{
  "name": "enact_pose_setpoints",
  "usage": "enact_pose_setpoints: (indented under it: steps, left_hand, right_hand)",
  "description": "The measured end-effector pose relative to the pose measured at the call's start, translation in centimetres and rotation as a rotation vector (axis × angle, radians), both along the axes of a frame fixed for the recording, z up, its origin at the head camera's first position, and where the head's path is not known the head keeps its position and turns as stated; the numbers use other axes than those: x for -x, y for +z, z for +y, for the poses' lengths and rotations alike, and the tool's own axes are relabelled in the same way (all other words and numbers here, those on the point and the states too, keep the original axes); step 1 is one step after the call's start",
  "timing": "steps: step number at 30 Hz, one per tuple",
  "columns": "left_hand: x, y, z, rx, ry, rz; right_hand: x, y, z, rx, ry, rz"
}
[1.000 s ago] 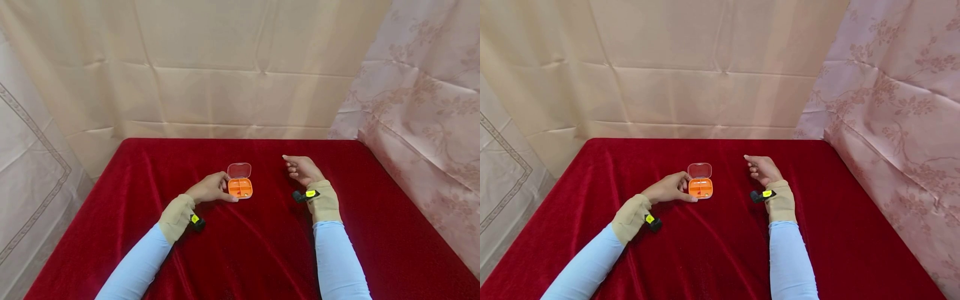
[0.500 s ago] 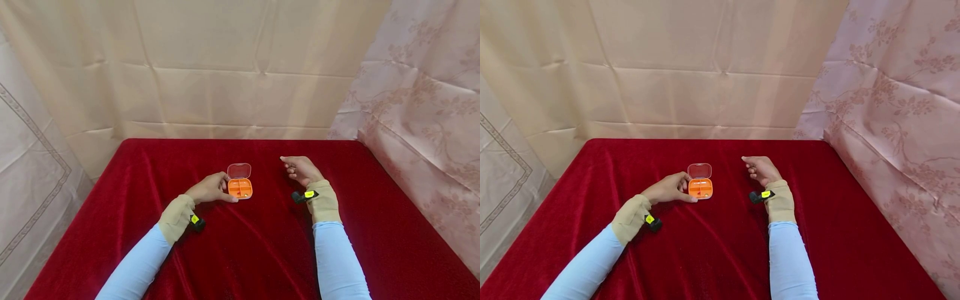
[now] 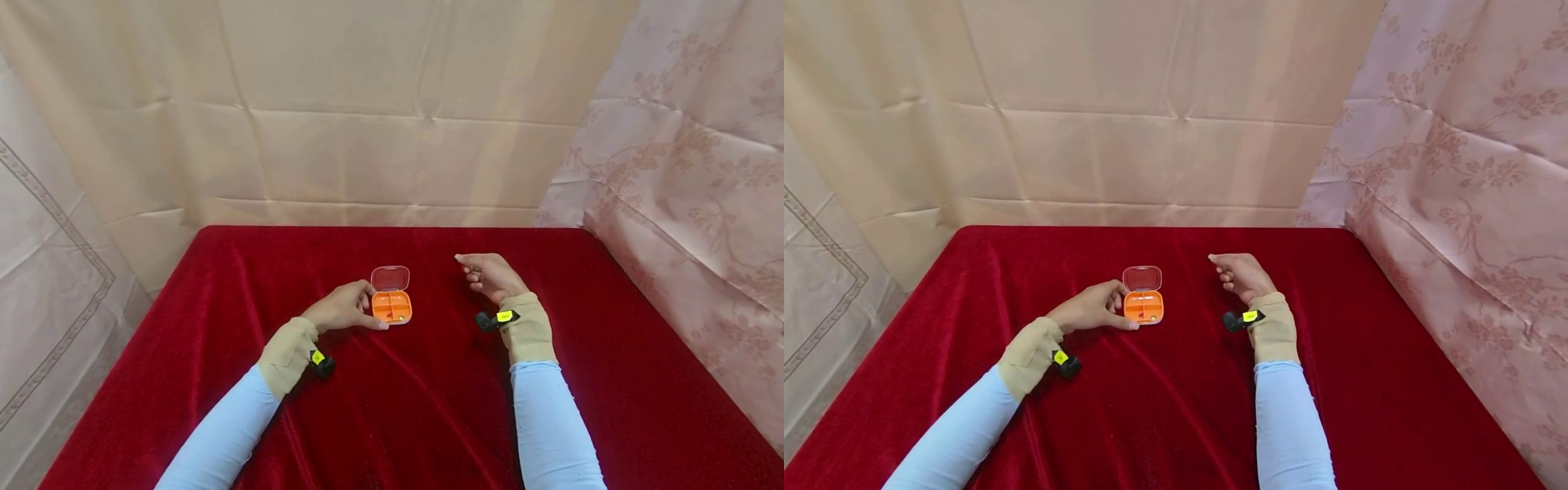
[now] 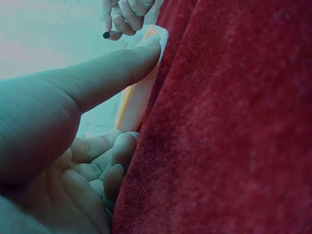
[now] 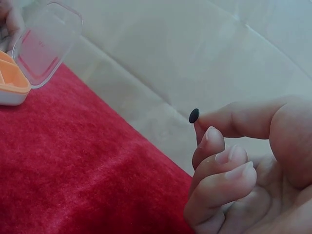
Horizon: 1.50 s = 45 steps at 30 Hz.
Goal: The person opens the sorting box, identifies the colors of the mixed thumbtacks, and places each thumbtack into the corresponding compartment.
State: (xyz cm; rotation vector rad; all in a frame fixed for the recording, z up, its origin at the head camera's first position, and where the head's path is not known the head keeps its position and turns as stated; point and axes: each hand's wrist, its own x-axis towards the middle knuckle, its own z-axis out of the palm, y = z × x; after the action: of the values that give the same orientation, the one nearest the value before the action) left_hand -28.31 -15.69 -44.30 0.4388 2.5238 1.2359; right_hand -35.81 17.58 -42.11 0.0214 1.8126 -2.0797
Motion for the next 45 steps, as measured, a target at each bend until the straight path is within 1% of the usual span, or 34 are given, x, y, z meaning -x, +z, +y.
enact_pose_setpoints:
  steps: [5,10,17,22,28,33,40,45]
  left_hand:
    - [0.0,0.1,0.0,0.002,-0.001,0.002]
    - [0.1,-0.1,0.0,0.002,-0.011,0.01]
    - [0.1,-0.1,0.1,0.009,-0.014,0.014]
    - [0.1,0.0,0.0,0.015,-0.009,0.004]
    - [0.1,0.0,-0.1,0.019,0.0,-0.011]
    - [0.0,0.1,-0.1,0.015,-0.003,-0.007]
    - [0.0,0.0,0.0,0.011,-0.009,0.012]
    - [0.0,0.1,-0.1,0.01,-0.008,0.003]
  right_hand:
    - [0.0,0.1,-0.2,-0.008,0.01,0.013]
    - [0.0,0.0,-0.3,-0.011,0.025,0.019]
    - [-0.2,-0.1,-0.4,-0.048,0.056,0.023]
    - [-0.2,0.0,-0.5,-0.064,0.077,0.032]
    - [-0.4,0.2,-0.6,-0.058,0.1,0.047]
    - [-0.6,0.4,-0.7,-0.053,0.119,0.057]
    - [-0.8,0.7,-1.0,-0.06,0.143,0.062]
    - [-0.6,0.6,-1.2,-0.074,0.18,0.069]
